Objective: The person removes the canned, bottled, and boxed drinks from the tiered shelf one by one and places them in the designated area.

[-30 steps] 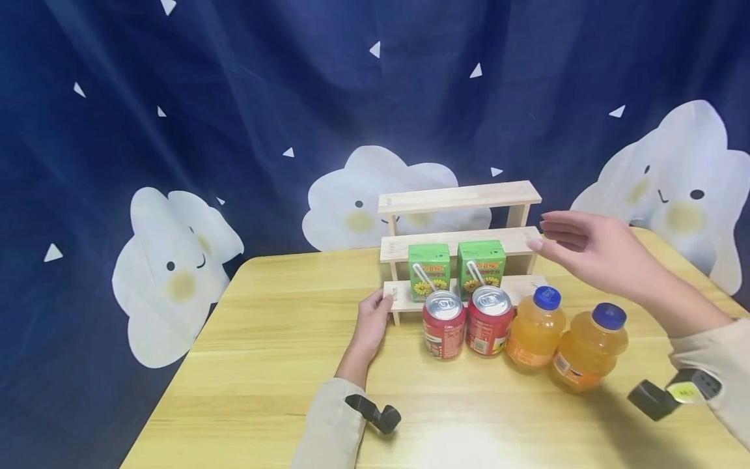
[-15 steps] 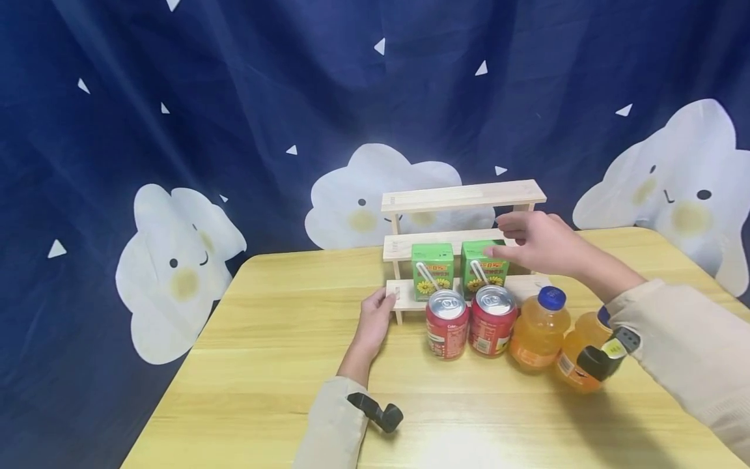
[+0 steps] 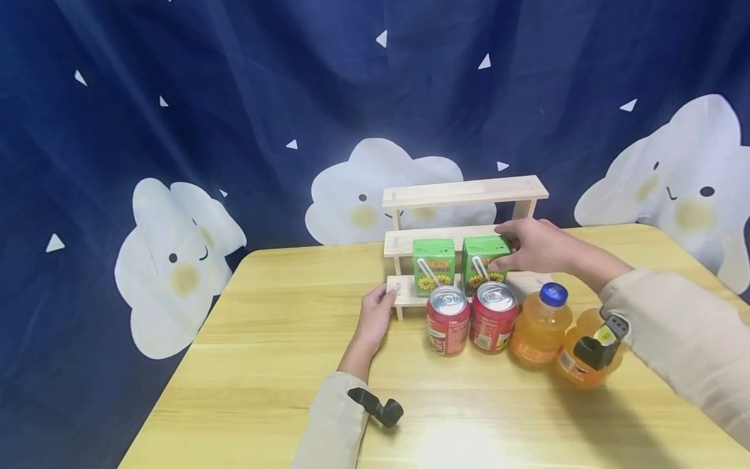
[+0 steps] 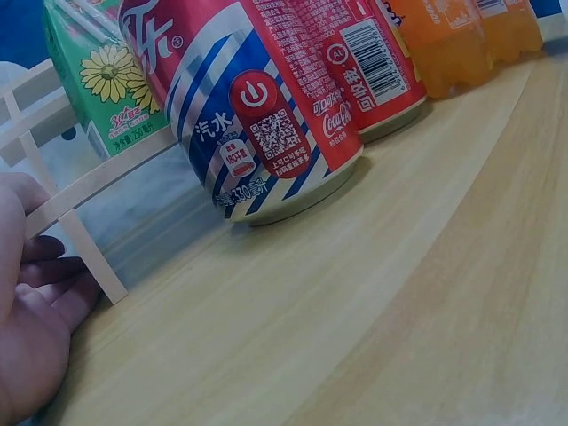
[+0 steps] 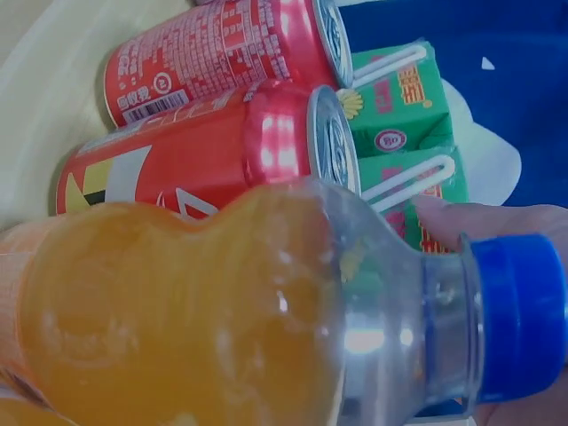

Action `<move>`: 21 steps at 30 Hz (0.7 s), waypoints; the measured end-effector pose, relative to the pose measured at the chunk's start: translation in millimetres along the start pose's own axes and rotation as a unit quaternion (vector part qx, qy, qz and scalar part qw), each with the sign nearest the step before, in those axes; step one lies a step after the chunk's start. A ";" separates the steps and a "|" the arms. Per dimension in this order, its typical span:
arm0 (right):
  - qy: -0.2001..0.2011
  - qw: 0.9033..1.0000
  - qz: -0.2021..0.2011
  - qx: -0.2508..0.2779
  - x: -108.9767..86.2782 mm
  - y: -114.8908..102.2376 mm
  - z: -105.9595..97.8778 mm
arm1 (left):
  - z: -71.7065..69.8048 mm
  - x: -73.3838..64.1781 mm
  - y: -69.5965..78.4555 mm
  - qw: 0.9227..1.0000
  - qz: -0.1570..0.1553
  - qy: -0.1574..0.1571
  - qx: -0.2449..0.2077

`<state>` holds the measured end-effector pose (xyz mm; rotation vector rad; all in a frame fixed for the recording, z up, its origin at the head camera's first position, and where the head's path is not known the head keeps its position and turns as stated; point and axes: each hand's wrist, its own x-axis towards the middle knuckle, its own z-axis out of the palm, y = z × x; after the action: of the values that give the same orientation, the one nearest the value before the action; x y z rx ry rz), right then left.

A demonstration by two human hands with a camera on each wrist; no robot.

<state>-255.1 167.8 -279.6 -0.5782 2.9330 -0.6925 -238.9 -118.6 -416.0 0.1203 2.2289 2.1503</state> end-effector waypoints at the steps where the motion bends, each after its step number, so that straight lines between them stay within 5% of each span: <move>1: -0.004 1.000 -0.002 -0.001 1.0 0.5 -0.2 | -0.2 0.1 0.1 1.000 0.001 0.000 0.001; 21: -0.022 1.000 -0.008 0.002 2.1 3.8 0.3 | -0.1 0.0 0.5 1.000 0.004 -0.002 0.005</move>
<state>-258.3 170.1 -281.5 -0.6096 2.8893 -0.6790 -238.9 -118.7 -415.4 0.1336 2.2419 2.1411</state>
